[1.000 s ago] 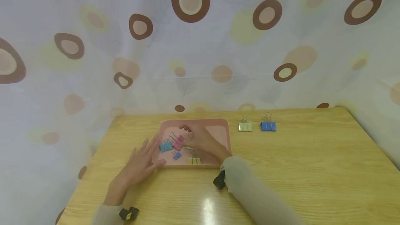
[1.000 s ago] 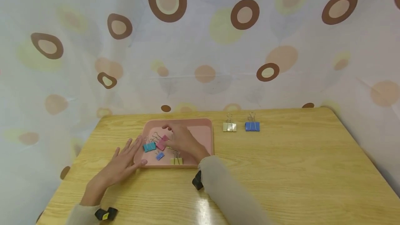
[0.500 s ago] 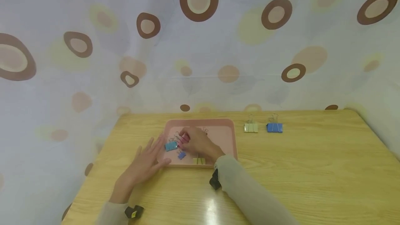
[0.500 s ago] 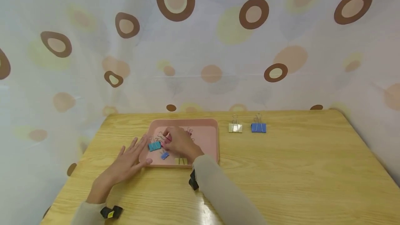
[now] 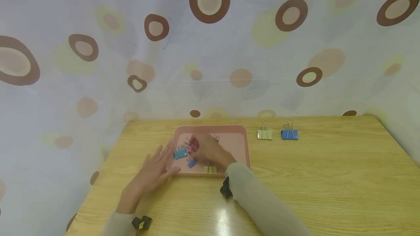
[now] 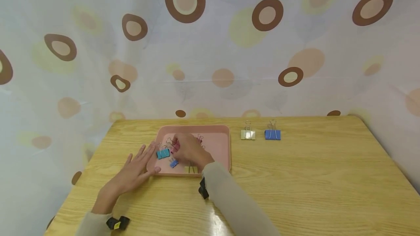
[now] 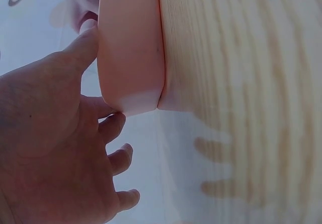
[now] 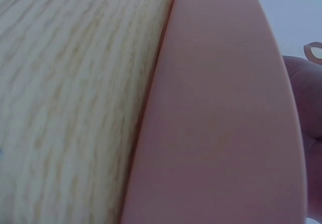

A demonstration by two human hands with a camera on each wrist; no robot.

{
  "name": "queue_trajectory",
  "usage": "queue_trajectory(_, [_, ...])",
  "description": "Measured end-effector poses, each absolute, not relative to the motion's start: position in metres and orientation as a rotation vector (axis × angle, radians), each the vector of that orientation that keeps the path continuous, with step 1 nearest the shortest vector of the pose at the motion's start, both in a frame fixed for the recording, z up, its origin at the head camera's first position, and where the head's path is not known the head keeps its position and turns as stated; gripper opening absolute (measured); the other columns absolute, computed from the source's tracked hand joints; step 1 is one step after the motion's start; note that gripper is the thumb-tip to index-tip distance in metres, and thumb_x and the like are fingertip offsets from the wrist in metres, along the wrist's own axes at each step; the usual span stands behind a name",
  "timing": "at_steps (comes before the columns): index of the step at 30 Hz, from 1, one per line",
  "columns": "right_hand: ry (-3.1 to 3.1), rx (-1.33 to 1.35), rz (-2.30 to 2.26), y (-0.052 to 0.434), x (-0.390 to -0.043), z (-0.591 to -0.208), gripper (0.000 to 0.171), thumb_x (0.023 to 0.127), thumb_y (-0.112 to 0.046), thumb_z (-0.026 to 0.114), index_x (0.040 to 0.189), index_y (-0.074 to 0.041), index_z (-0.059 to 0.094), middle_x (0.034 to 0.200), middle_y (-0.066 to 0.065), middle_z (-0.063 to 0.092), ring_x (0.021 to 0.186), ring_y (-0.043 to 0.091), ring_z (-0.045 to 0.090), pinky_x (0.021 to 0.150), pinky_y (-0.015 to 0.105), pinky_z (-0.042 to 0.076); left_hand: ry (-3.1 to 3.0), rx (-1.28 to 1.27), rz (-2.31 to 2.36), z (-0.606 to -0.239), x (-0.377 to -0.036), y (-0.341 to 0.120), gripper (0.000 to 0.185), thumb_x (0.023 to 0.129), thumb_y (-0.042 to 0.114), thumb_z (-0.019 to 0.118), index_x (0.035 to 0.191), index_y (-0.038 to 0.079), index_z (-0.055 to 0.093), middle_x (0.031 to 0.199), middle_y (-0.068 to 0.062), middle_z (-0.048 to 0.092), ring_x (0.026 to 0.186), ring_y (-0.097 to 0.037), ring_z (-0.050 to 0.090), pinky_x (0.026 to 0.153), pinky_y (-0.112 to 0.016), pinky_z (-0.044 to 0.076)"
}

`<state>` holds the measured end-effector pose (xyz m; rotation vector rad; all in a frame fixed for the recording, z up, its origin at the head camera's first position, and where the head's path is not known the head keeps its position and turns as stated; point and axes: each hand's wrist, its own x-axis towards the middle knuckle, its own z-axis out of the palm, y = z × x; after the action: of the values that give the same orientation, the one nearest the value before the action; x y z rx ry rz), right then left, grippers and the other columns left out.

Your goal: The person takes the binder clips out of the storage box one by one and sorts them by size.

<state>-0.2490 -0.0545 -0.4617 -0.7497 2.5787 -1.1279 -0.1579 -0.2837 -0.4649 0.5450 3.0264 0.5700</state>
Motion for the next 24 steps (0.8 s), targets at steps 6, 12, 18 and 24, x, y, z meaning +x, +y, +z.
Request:
queue_trajectory(6, [2.475,-0.783,-1.362,-0.049,-0.254,-0.463,0.025,0.087,-0.004,0.078,0.109,-0.004,0.066,0.102,0.001,0.062,0.095,0.016,0.059,0.085,0.026,0.054,3.018,0.551,0.579,-0.466,-0.158,-0.281,0.080,0.103,0.052,0.055,0.164,0.011,0.022,0.170,-0.008,0.018,0.153,-0.046,0.015,0.114,-0.077,0.011])
queue_trajectory(12, [2.378,-0.856,-1.560,-0.041,-0.259,-0.455,0.015,0.087,0.000,0.076,0.097,-0.005,0.067,0.092,0.004,0.065,0.085,0.016,0.061,0.076,0.025,0.054,2.999,0.523,0.584,-0.463,-0.157,-0.280,0.080,0.104,0.051,0.055,0.164,0.010,0.022,0.170,-0.009,0.017,0.154,-0.046,0.013,0.115,-0.076,0.010])
queue_trajectory(18, [2.318,-0.744,-1.666,-0.028,-0.256,-0.445,0.012,0.091,-0.009,0.079,0.101,-0.007,0.073,0.098,0.003,0.071,0.090,0.018,0.065,0.080,0.029,0.056,2.999,0.528,0.570,-0.461,-0.159,-0.281,0.081,0.104,0.051,0.054,0.165,0.010,0.022,0.170,-0.009,0.017,0.154,-0.046,0.014,0.115,-0.076,0.010])
queue_trajectory(24, [2.372,-0.741,-1.646,-0.017,-0.251,-0.438,0.014,0.093,-0.015,0.078,0.105,-0.010,0.076,0.108,0.003,0.073,0.101,0.023,0.068,0.087,0.037,0.057,2.992,0.509,0.579,-0.462,-0.159,-0.283,0.082,0.103,0.051,0.056,0.165,0.011,0.021,0.170,-0.008,0.017,0.154,-0.046,0.013,0.115,-0.076,0.010])
